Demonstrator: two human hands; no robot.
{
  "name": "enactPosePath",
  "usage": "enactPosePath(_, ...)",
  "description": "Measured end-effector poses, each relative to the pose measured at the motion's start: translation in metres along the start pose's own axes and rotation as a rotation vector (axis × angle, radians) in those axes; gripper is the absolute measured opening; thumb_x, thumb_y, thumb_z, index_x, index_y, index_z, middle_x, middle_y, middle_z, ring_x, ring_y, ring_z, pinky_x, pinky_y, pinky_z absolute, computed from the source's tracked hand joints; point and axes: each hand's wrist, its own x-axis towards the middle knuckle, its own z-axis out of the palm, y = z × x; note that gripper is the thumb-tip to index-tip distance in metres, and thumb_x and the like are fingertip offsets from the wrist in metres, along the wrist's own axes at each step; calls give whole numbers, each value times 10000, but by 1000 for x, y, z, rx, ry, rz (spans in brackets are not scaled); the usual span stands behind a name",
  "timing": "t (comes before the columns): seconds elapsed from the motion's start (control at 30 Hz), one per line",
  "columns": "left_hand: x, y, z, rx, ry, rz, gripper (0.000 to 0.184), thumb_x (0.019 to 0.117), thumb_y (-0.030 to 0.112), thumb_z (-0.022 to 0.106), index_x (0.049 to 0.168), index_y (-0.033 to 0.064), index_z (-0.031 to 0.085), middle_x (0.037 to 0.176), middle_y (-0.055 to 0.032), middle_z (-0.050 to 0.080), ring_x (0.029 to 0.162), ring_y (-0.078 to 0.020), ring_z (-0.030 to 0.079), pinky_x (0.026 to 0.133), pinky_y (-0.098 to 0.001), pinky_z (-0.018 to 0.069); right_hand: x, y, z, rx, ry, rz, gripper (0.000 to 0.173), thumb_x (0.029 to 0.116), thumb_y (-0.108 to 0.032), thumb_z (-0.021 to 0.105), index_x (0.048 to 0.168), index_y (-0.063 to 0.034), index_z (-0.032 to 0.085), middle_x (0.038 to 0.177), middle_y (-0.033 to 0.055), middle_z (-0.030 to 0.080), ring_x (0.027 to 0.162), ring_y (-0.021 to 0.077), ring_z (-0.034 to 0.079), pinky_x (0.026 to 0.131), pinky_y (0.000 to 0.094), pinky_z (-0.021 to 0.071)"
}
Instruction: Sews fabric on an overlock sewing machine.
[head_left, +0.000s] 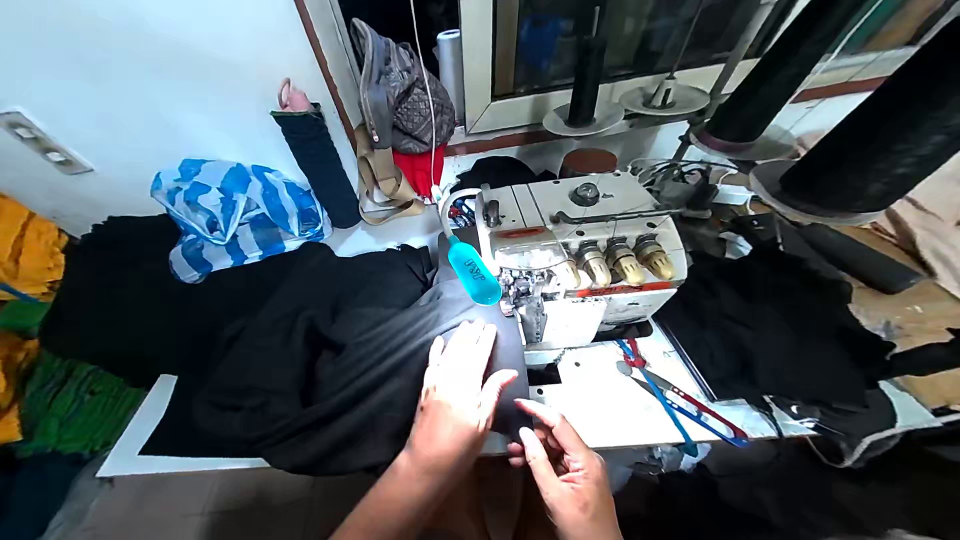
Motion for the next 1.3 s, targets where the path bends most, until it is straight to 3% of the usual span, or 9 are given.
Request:
enactPosePath(0.27, 54, -31, 3, 205, -212, -10, 444, 1091, 307, 415, 1451, 115, 592, 1524, -85, 537, 1442, -263, 467, 1177, -609, 316, 48, 14, 5, -135, 21, -101, 291, 997, -84, 558, 1231, 1, 709, 909, 31, 758, 732, 40, 732, 685, 193, 632)
enactPosePath(0.43, 89, -49, 10, 120, -127, -71, 383, 1050, 305, 542, 1360, 111, 656, 1426, -104, 614, 1374, -245, 537, 1181, -557, 344, 84, 13, 1, -421, -21, -229, 305, 980, -93, 561, 1225, -81, 742, 850, -7, 751, 702, 31, 713, 666, 200, 615)
enactPosePath(0.67, 128, -67, 14, 176, -296, -264, 464, 1091, 223, 427, 1536, 101, 472, 1637, -65, 383, 1532, -226, 313, 1234, -507, 246, 86, -13, 9, -927, -56, -317, 274, 986, -127, 556, 1135, -33, 766, 826, 122, 738, 685, 279, 725, 612, 467, 594)
enactPosePath(0.87, 132, -68, 20, -53, -67, -485, 451, 1072, 189, 480, 1501, 50, 492, 1478, -211, 528, 1362, -352, 521, 1136, -515, 408, 80, -16, 11, -1014, -44, -256, 263, 983, -165, 625, 1195, -64, 744, 806, 94, 726, 699, 256, 724, 630, 442, 598)
enactPosePath(0.97, 106, -75, 20, -305, 144, -575, 523, 1060, 176, 543, 1505, -42, 377, 1427, -287, 533, 1306, -372, 560, 1110, -504, 434, 76, -12, 10, -941, -68, -244, 321, 985, -172, 624, 1259, -29, 711, 744, 99, 698, 646, 260, 698, 625, 445, 590)
enactPosePath(1.1, 32, -49, 13, -593, 367, -735, 708, 1022, 91, 583, 1609, 117, 188, 1517, -255, 430, 1254, -324, 572, 1015, -493, 498, 74, -3, 15, -454, -225, -128, 259, 1002, -159, 603, 1188, 9, 669, 899, 70, 750, 794, 148, 731, 765, 337, 614)
enactPosePath(1.2, -16, -20, 9, -620, 374, -689, 678, 970, 0, 577, 1566, -11, 255, 1588, -264, 318, 1345, -297, 498, 1063, -436, 476, 80, -11, 24, -70, -395, 98, 324, 1013, -168, 622, 1265, 36, 638, 1065, 128, 728, 923, 142, 712, 871, 319, 590)
enactPosePath(1.23, -30, -12, 8, -579, 302, -607, 614, 947, -15, 579, 1500, -97, 324, 1532, -300, 383, 1328, -273, 511, 1055, -387, 476, 81, -11, 26, 31, -371, 160, 369, 1010, -168, 617, 1323, 26, 611, 1019, 119, 709, 868, 125, 668, 829, 310, 561)
enactPosePath(1.3, -45, -7, 2, -508, 83, -375, 476, 913, -29, 596, 1332, -209, 460, 1352, -343, 531, 1236, -228, 572, 1024, -313, 489, 80, -8, 25, 355, -147, 271, 231, 1002, -82, 606, 1195, 32, 662, 932, 72, 687, 817, 81, 640, 788, 273, 557)
